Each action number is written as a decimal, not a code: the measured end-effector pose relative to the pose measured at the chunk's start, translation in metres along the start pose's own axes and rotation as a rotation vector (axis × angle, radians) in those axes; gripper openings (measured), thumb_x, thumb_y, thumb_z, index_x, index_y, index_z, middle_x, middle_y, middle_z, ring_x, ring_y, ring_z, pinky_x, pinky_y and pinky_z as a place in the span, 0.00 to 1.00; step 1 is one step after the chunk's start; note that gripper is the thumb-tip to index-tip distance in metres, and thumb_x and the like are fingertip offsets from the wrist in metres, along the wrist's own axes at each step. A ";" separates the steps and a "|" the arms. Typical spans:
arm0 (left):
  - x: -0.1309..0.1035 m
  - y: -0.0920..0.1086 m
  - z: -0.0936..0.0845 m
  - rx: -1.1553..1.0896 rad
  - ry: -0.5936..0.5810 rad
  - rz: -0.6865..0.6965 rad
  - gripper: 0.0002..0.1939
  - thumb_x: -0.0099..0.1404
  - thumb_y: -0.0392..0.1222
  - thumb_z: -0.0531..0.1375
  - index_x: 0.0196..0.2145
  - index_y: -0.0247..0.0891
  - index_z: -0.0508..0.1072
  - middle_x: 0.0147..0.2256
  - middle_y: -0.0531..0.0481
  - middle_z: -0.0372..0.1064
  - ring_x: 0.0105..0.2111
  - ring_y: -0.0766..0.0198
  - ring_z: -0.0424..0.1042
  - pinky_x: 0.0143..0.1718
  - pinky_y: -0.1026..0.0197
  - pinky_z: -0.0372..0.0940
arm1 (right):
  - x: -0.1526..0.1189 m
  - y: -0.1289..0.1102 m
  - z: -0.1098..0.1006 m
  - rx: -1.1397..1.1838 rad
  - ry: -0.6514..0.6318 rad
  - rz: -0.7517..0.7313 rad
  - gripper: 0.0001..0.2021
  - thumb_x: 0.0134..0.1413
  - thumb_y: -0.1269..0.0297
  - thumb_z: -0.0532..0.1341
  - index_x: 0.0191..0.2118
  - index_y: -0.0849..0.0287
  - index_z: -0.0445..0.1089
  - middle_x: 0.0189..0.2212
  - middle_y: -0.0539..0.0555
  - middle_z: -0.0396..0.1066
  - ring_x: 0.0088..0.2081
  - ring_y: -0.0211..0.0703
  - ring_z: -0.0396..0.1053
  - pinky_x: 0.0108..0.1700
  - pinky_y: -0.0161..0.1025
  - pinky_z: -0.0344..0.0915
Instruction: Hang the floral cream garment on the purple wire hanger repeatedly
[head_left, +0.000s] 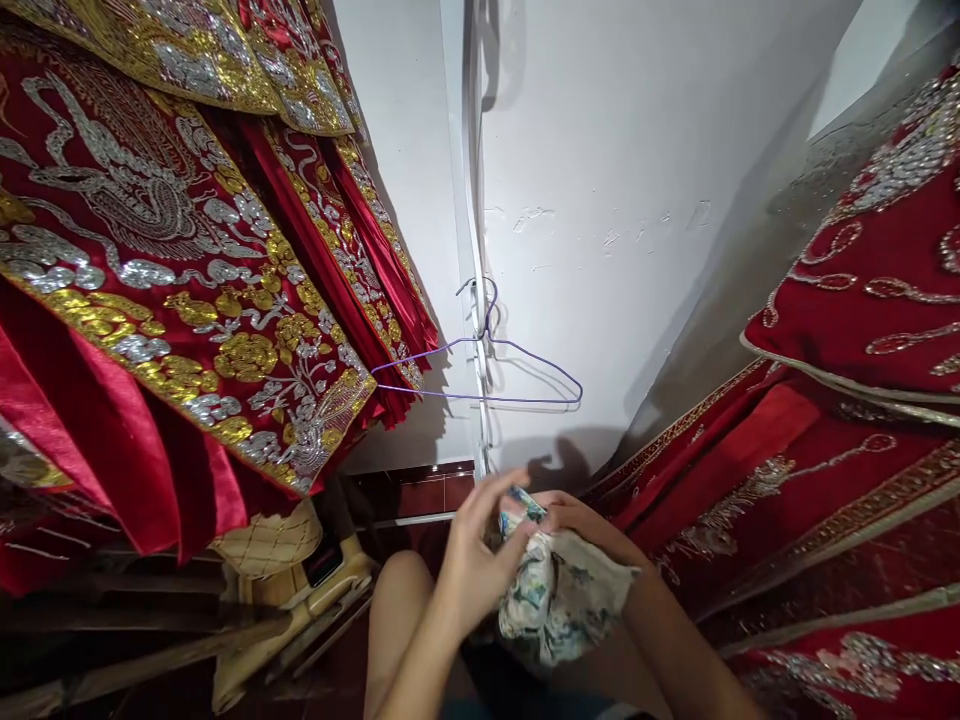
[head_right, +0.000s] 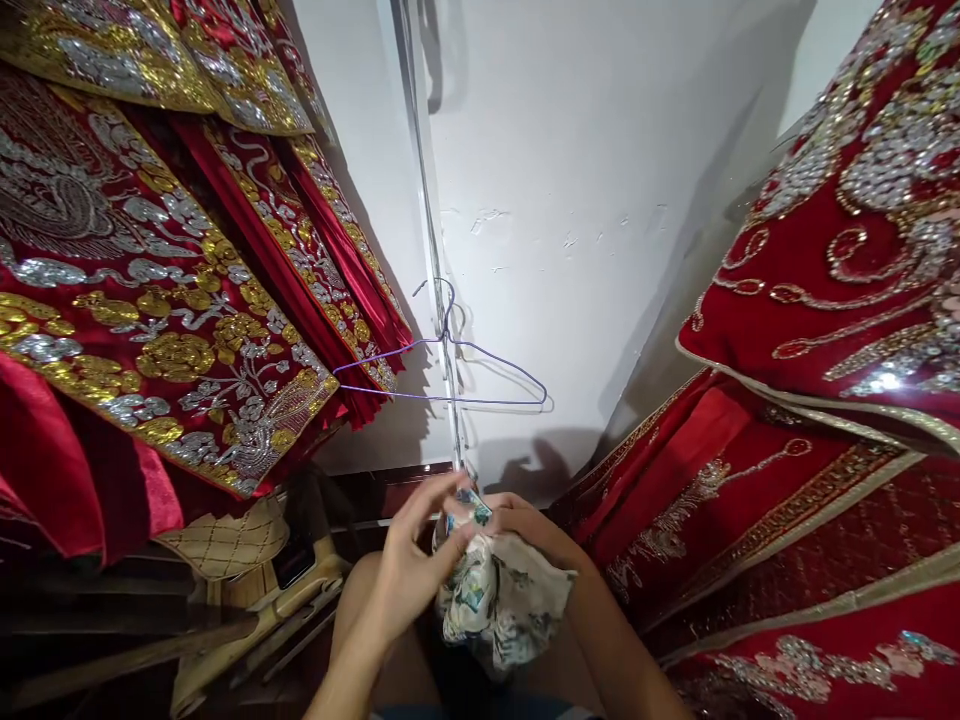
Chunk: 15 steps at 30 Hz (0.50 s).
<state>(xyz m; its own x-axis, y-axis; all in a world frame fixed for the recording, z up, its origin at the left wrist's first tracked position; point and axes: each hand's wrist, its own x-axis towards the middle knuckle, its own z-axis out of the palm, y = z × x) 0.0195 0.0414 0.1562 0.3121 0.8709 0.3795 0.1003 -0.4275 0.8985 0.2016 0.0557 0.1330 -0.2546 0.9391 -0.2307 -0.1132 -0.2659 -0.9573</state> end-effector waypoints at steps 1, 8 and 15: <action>0.003 -0.006 -0.009 -0.007 -0.020 -0.025 0.28 0.67 0.43 0.62 0.63 0.47 0.64 0.59 0.43 0.66 0.54 0.54 0.68 0.59 0.53 0.58 | 0.001 -0.007 0.004 0.060 -0.076 0.055 0.06 0.38 0.62 0.66 0.27 0.57 0.76 0.25 0.54 0.75 0.28 0.48 0.72 0.31 0.42 0.69; 0.011 -0.047 -0.069 0.098 -0.490 -0.217 0.22 0.68 0.58 0.57 0.39 0.36 0.78 0.37 0.46 0.75 0.41 0.53 0.72 0.46 0.56 0.66 | 0.003 -0.069 -0.016 -0.089 -0.575 0.081 0.19 0.32 0.65 0.72 0.37 0.62 0.79 0.28 0.51 0.76 0.26 0.41 0.71 0.30 0.36 0.68; 0.003 -0.053 -0.137 0.575 -0.471 -0.221 0.24 0.59 0.63 0.62 0.20 0.39 0.71 0.21 0.55 0.69 0.27 0.60 0.68 0.56 0.54 0.59 | 0.018 -0.107 -0.019 -0.580 0.142 -0.527 0.18 0.45 0.69 0.64 0.45 0.56 0.81 0.39 0.55 0.80 0.36 0.49 0.75 0.35 0.40 0.70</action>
<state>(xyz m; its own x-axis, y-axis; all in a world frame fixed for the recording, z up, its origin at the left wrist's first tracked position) -0.1143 0.1000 0.1397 0.5834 0.8109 -0.0450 0.6418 -0.4263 0.6374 0.2277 0.1052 0.2279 -0.1776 0.9387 0.2956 0.3435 0.3406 -0.8752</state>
